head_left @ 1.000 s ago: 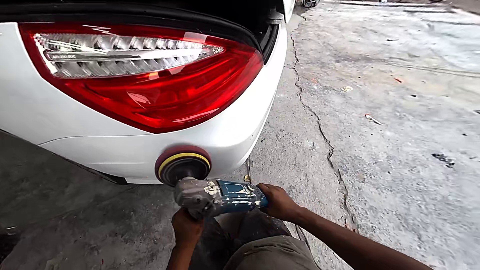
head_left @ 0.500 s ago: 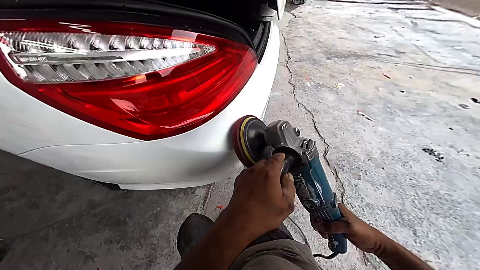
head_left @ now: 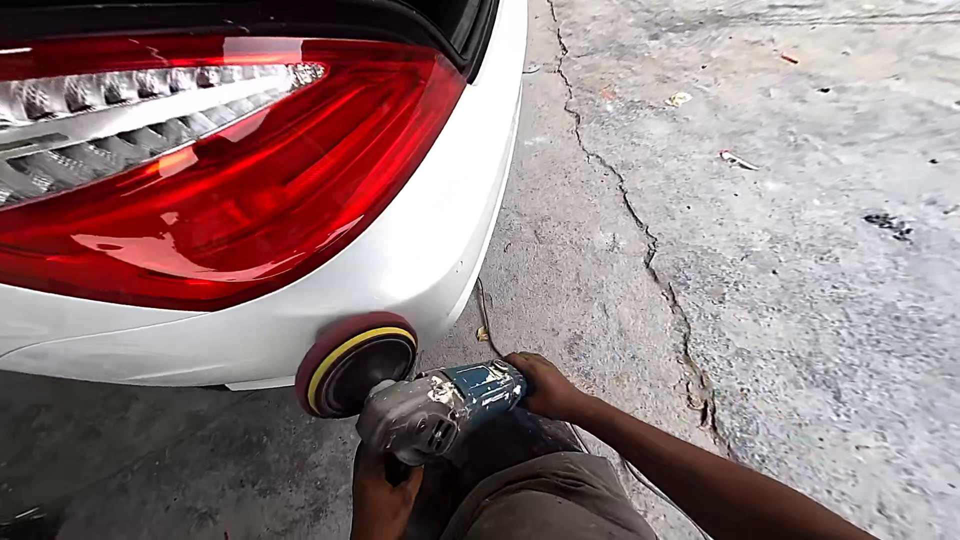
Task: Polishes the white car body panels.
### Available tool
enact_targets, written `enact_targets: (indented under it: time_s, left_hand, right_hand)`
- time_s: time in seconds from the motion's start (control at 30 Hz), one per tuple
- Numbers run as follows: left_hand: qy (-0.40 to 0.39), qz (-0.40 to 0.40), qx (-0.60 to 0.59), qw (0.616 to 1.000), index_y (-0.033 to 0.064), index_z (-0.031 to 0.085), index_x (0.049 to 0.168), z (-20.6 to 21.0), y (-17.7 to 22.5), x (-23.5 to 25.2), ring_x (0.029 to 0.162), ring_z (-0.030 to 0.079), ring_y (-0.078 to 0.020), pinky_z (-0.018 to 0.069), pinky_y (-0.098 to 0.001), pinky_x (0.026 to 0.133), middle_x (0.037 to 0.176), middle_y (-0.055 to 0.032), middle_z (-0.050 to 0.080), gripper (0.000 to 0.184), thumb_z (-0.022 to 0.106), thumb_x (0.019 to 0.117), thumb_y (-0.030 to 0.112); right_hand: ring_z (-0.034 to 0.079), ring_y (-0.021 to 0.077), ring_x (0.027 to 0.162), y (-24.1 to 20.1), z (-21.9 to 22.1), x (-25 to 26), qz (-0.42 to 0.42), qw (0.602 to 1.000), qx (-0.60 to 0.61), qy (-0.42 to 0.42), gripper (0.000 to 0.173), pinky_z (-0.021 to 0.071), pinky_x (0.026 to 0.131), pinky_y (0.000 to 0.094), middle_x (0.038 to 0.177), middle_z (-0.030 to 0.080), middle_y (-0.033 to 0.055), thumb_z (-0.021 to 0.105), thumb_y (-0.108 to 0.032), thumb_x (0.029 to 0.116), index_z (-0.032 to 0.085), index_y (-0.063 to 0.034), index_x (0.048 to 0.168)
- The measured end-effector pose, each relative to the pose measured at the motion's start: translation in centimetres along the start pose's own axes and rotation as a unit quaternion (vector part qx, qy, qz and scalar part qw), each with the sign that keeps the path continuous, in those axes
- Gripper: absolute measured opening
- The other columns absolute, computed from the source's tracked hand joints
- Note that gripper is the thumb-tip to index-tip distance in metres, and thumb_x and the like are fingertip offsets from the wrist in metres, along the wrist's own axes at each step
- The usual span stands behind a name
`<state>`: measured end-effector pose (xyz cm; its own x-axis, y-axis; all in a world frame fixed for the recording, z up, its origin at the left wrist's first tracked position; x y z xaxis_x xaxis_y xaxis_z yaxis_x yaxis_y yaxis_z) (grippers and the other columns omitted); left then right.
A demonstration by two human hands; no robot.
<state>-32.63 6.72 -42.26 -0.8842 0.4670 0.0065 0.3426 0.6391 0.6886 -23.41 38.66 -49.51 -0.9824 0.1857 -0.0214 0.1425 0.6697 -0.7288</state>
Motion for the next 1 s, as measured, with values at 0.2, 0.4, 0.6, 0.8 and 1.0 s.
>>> enact_targets:
  time_s: [0.2,0.4,0.6,0.8,1.0]
  left_hand:
    - [-0.131,-0.059,0.083,0.986,0.0057,0.075,0.102,8.2,0.7,2.3,0.094,0.073,-0.0231,0.0573,-0.0496,0.089,0.094,-0.0097,0.075,0.039,0.074,0.0863,0.042]
    - [-0.266,-0.039,0.118,0.956,0.0110,0.074,0.110,13.1,6.5,6.5,0.097,0.072,-0.0275,0.0558,-0.0542,0.087,0.097,-0.0101,0.075,0.035,0.065,0.0952,0.042]
    - [-0.273,-0.101,0.043,0.956,0.0084,0.073,0.112,17.2,1.8,7.1,0.107,0.069,-0.0296,0.0536,-0.0551,0.094,0.108,-0.0133,0.073,0.033,0.070,0.0923,0.034]
    - [-0.157,-0.223,-0.036,0.961,-0.0084,0.060,0.132,11.7,-4.8,5.9,0.128,0.059,-0.0305,0.0431,-0.0435,0.112,0.132,-0.0260,0.063,0.052,0.077,0.0903,0.017]
    - [-0.157,-0.328,0.130,0.922,-0.0046,0.058,0.138,5.2,-7.7,5.5,0.135,0.054,-0.0358,0.0385,-0.0491,0.115,0.140,-0.0246,0.059,0.043,0.059,0.1051,0.023]
  right_hand:
    - [0.066,0.0275,0.111,8.0,-0.4,1.6,-0.002,0.997,-0.068,-0.022,0.043,0.0459,0.107,0.0569,0.112,0.072,0.0088,0.084,-0.020,0.0793,0.069,-0.0097,0.118]
    - [0.067,0.0362,0.114,14.2,-4.0,0.1,0.094,0.995,-0.015,0.007,0.055,0.0515,0.100,0.0620,0.123,0.070,0.0193,0.090,-0.015,0.0773,0.068,-0.0024,0.126]
    - [0.064,0.0397,0.119,13.4,-5.0,0.4,0.128,0.968,-0.212,-0.041,0.057,0.0473,0.099,0.0668,0.125,0.069,0.0180,0.092,-0.022,0.0739,0.069,-0.0039,0.123]
    - [0.067,0.0355,0.102,5.2,-1.9,4.3,-0.008,0.941,-0.320,-0.105,0.036,0.0519,0.090,0.0567,0.101,0.071,0.0149,0.084,-0.025,0.0747,0.069,-0.0042,0.100]
    - [0.068,0.0384,0.093,-5.1,0.5,8.3,-0.077,0.933,-0.332,-0.114,0.026,0.0533,0.077,0.0567,0.099,0.069,0.0178,0.075,-0.014,0.0817,0.067,-0.0037,0.104]
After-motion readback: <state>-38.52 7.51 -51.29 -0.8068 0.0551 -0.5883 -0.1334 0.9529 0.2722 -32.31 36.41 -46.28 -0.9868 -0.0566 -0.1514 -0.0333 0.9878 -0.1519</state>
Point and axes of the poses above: each hand's wrist, its own x-axis towards the middle knuckle, its own z-axis out of the palm, y = z × x, the point moved 2 cm from there along x, towards the middle knuckle
